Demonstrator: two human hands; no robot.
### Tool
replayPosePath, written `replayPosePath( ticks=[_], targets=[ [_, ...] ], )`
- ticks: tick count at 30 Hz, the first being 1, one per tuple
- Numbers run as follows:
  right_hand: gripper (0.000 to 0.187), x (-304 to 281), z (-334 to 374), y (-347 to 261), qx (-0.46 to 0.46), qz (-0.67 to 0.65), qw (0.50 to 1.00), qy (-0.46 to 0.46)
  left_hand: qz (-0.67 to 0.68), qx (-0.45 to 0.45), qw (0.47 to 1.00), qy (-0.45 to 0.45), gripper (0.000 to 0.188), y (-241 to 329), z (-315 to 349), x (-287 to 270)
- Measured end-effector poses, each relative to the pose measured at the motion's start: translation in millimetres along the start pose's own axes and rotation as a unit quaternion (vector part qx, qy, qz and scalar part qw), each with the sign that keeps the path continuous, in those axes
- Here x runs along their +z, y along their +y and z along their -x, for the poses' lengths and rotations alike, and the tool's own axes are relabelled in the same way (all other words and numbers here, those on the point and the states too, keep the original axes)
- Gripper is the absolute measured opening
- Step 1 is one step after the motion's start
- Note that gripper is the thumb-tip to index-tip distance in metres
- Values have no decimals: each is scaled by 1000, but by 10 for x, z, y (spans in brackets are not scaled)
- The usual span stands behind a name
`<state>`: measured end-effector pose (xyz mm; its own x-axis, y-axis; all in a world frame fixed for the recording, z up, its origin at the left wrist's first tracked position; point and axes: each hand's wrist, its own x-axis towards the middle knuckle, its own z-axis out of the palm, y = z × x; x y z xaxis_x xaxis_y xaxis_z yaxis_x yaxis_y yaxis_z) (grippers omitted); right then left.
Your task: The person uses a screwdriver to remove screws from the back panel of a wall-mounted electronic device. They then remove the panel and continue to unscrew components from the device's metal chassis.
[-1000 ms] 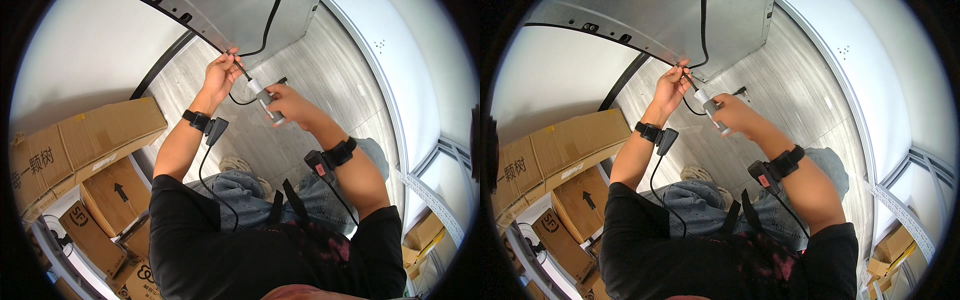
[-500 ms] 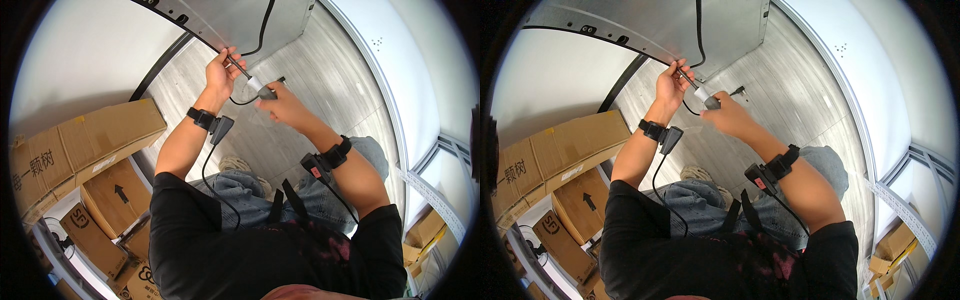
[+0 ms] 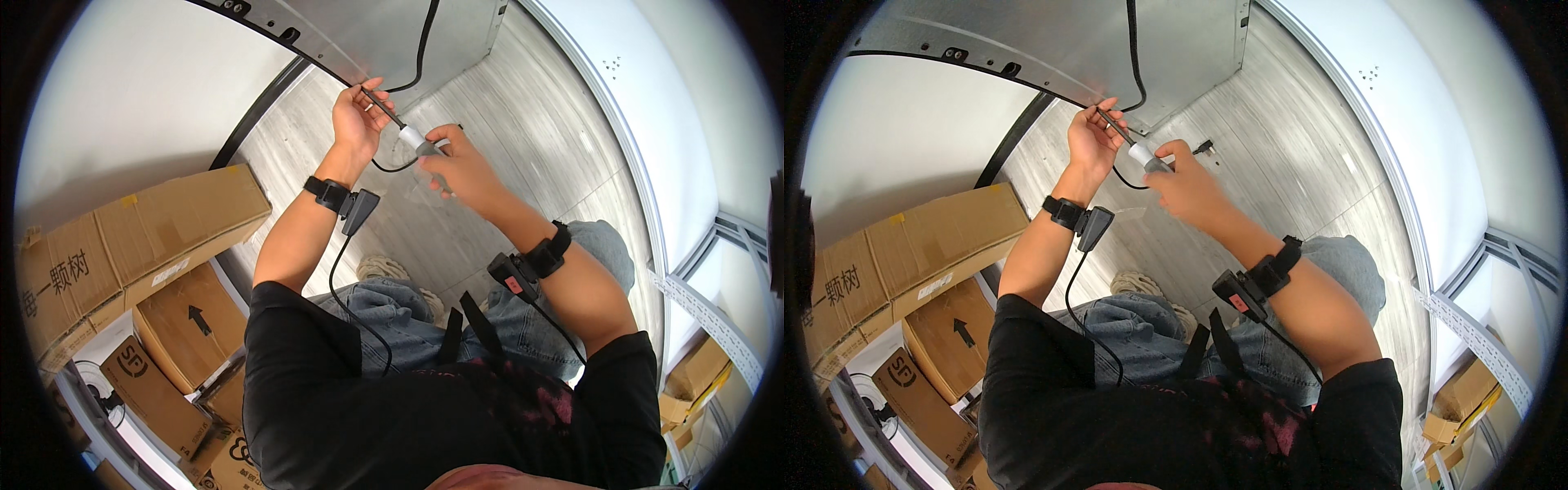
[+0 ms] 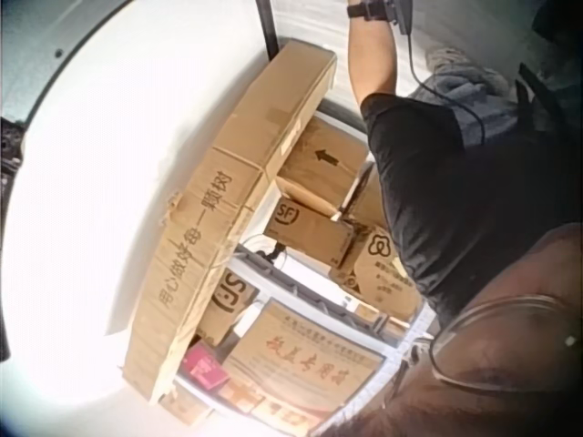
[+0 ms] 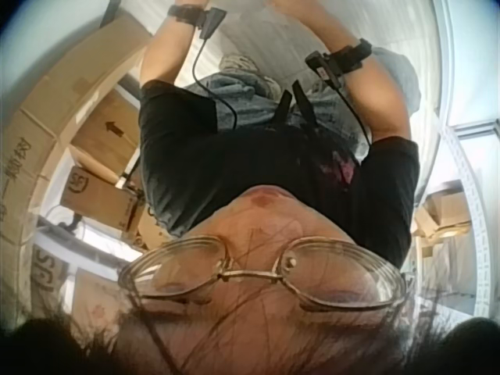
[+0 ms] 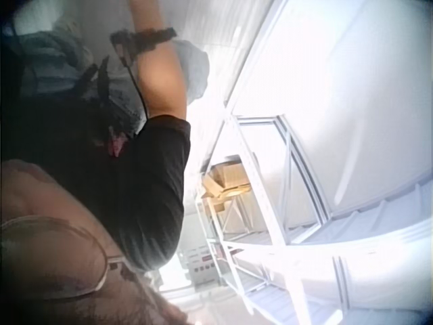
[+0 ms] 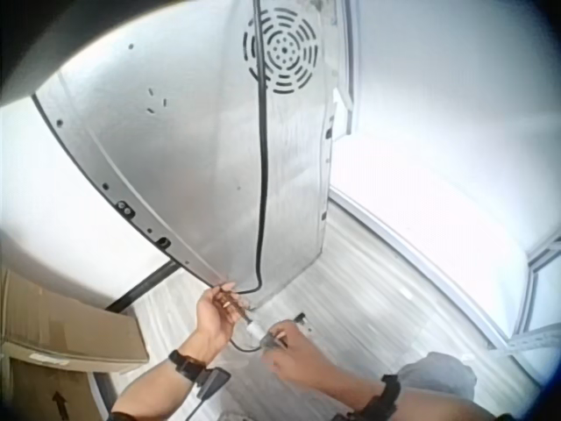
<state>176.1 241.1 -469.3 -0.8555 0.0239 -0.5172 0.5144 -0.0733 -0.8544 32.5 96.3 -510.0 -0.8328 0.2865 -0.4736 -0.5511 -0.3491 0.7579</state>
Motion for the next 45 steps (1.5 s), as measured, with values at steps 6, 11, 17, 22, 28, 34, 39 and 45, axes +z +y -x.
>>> replayPosePath(
  ticks=[6, 11, 17, 22, 28, 34, 39, 45],
  targets=[
    [56, 35, -58, 183, -23, -7, 1000, -13, 35, -1, 999, -21, 39, 8, -2, -17],
    [56, 39, -87, 187, -93, 113, 989, 37, 21, 10, 1000, -15, 38, 4, 23, 13],
    [52, 21, -53, 103, -99, 139, 985, 9, 3, 14, 1000, 4, 37, -3, 27, 23],
    [51, 50, -53, 30, 0, 9, 1000, -17, 15, 9, 1000, 3, 37, -26, -17, -12],
    [59, 119, -57, 280, -182, 217, 955, 87, 21, 19, 1000, -13, 39, -35, -11, -16],
    [58, 39, -33, 97, -125, 226, 965, 42, 75, 11, 997, -17, 38, -37, 6, 15],
    [48, 61, -2, -8, -20, 135, 991, 6, 44, 19, 999, -7, 34, -48, -12, -6],
    [48, 101, -47, 251, -144, 187, 968, 86, 26, 23, 999, -14, 35, -57, 2, -4]
  ],
)
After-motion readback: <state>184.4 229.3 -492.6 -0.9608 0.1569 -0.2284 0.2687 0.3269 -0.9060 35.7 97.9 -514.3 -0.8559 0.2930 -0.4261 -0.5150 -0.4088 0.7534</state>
